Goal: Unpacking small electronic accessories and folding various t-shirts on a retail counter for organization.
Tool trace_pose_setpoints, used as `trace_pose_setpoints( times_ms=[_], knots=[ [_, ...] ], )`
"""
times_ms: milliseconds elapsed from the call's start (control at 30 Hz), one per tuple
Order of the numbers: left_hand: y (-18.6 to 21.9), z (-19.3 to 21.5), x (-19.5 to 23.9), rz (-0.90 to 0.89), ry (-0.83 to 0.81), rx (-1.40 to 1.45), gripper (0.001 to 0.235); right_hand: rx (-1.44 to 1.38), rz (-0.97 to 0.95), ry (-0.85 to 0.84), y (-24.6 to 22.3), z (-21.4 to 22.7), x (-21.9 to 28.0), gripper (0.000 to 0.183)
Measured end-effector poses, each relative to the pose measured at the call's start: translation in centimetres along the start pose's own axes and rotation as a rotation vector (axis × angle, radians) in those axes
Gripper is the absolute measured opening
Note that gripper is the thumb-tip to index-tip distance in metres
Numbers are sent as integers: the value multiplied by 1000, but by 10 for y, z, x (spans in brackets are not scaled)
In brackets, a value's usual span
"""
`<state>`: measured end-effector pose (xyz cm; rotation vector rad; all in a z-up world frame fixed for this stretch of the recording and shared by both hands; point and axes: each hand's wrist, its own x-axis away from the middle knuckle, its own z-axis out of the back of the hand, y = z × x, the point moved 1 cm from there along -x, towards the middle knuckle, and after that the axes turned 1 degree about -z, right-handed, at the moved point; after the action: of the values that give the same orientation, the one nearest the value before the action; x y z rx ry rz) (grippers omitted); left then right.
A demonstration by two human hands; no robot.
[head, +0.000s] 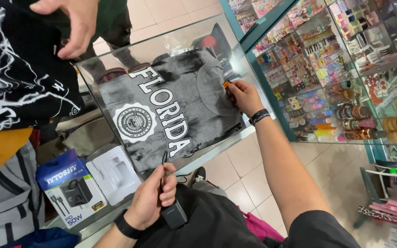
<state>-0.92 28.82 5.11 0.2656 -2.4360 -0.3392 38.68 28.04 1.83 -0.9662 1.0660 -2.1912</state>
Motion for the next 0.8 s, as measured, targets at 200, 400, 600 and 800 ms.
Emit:
trace_pose_setpoints(
  times_ms=[200,400,600,800],
  knots=[
    [-1,-29,-5,74,-106,-70,43,343,575,358,-52,-25,82,27],
    [-23,-71,-10,149,-122,-204,27,107,988,-668,-62,-49,184,38],
    [-61,-110,-7,104,-79,-265,25,226,702,-637,-44,10,205,26],
    [-106,-164,4,-66,-95,-602,31,205,826,-889,-50,83,214,13]
  ],
)
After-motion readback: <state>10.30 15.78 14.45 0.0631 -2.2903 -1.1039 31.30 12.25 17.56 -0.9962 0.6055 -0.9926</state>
